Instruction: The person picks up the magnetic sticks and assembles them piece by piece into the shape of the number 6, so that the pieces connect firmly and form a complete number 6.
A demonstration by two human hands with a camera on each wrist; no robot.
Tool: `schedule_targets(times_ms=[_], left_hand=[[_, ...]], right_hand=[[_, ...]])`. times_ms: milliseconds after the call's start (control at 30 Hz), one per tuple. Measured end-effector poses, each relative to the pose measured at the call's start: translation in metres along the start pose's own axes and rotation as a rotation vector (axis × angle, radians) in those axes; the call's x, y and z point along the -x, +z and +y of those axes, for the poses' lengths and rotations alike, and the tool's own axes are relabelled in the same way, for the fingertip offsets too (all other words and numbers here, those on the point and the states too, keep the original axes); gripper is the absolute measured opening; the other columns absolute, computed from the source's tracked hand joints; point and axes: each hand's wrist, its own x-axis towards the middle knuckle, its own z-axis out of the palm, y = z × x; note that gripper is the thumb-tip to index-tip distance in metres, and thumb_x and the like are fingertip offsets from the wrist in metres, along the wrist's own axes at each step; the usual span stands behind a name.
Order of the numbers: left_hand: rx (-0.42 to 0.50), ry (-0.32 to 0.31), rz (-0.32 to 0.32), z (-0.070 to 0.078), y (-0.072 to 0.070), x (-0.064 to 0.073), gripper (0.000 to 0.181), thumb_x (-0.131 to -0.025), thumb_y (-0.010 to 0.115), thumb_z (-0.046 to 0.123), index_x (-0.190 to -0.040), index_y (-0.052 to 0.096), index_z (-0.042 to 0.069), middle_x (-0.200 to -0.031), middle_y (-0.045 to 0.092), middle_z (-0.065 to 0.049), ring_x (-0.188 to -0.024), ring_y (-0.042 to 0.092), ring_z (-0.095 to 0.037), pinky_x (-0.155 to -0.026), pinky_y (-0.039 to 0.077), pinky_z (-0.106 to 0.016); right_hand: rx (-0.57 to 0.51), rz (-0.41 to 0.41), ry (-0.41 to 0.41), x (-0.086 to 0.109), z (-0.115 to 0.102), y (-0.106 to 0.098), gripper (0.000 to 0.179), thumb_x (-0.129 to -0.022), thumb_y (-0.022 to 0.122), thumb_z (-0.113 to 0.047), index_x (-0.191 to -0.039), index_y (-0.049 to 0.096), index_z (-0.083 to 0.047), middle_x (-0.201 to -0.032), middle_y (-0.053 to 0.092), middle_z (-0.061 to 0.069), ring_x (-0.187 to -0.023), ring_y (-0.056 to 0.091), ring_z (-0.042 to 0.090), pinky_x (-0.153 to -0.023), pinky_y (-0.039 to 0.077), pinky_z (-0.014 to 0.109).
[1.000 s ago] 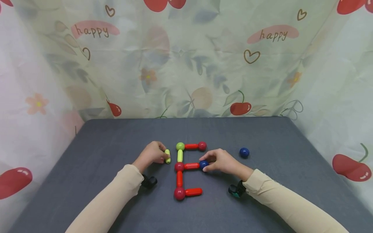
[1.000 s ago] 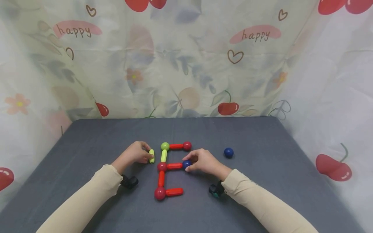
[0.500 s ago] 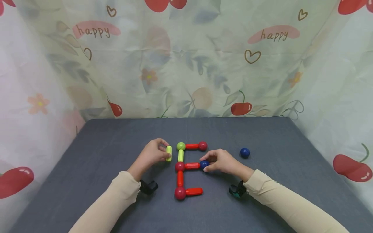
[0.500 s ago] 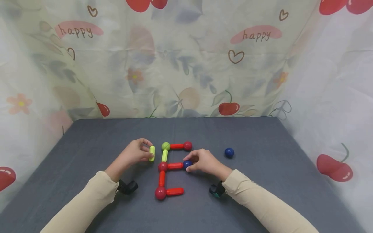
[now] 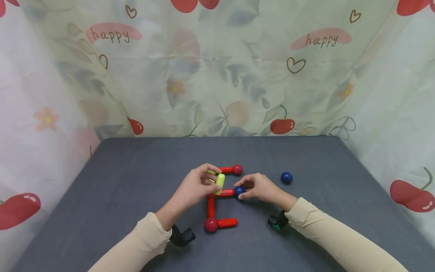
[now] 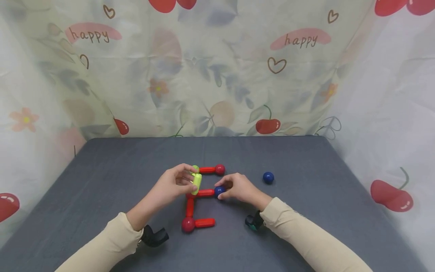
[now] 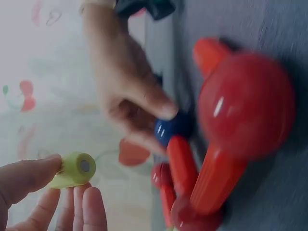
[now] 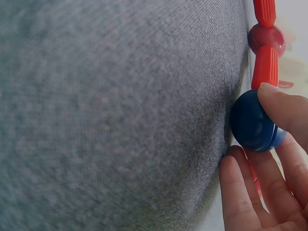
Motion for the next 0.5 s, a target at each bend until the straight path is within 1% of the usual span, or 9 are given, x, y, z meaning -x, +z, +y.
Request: schedule_targets(times_ms=[133, 200, 300, 400, 500], left_hand=[[-0.001, 0.046, -0.082, -0.002, 0.012, 0.003, 0.032, -0.083, 0.075, 0.008, -0.112, 0.061, 0.011, -0.1, 0.068, -0.006, -0.086, 0.067, -0.016, -0.073, 0.057, -0.031], [-0.021, 0.052, -0.122, -0.004, 0.017, 0.003, 0.029, -0.083, 0.075, 0.007, -0.109, 0.063, 0.01, -0.098, 0.069, -0.006, -0.086, 0.067, -0.016, -0.073, 0.057, -0.031], [-0.067, 0.03, -0.175, -0.008, 0.024, 0.0, 0.024, -0.083, 0.075, 0.005, -0.105, 0.065, 0.01, -0.095, 0.069, -0.004, -0.084, 0.066, -0.015, -0.073, 0.057, -0.03], [-0.132, -0.003, -0.223, -0.012, 0.031, -0.004, 0.022, -0.083, 0.074, 0.005, -0.102, 0.067, 0.014, -0.092, 0.069, 0.0, -0.082, 0.065, -0.013, -0.073, 0.057, -0.03], [-0.19, -0.001, -0.264, -0.015, 0.036, -0.007, 0.021, -0.082, 0.074, 0.003, -0.099, 0.068, 0.013, -0.089, 0.069, 0.0, -0.079, 0.064, -0.013, -0.071, 0.057, -0.029]], right_hand=[[-0.01, -0.004, -0.019, 0.0, 0.001, 0.0, 0.031, -0.079, 0.08, -0.013, -0.109, 0.072, -0.009, -0.108, 0.071, 0.007, -0.099, 0.068, 0.02, -0.087, 0.055, 0.036], [-0.014, -0.006, -0.026, 0.0, 0.001, 0.0, 0.031, -0.079, 0.08, -0.013, -0.109, 0.072, -0.008, -0.107, 0.071, 0.007, -0.099, 0.068, 0.019, -0.086, 0.056, 0.035], [-0.024, -0.006, -0.025, 0.001, 0.0, 0.0, 0.03, -0.08, 0.079, -0.011, -0.109, 0.071, -0.008, -0.107, 0.071, 0.007, -0.099, 0.068, 0.019, -0.085, 0.056, 0.035], [-0.027, -0.008, -0.023, 0.001, 0.0, 0.0, 0.029, -0.08, 0.078, -0.009, -0.108, 0.071, -0.007, -0.108, 0.07, 0.008, -0.1, 0.068, 0.021, -0.084, 0.056, 0.035], [-0.02, -0.01, -0.021, 0.001, 0.0, 0.0, 0.028, -0.08, 0.078, -0.009, -0.108, 0.072, -0.008, -0.109, 0.07, 0.008, -0.102, 0.068, 0.022, -0.085, 0.056, 0.035]])
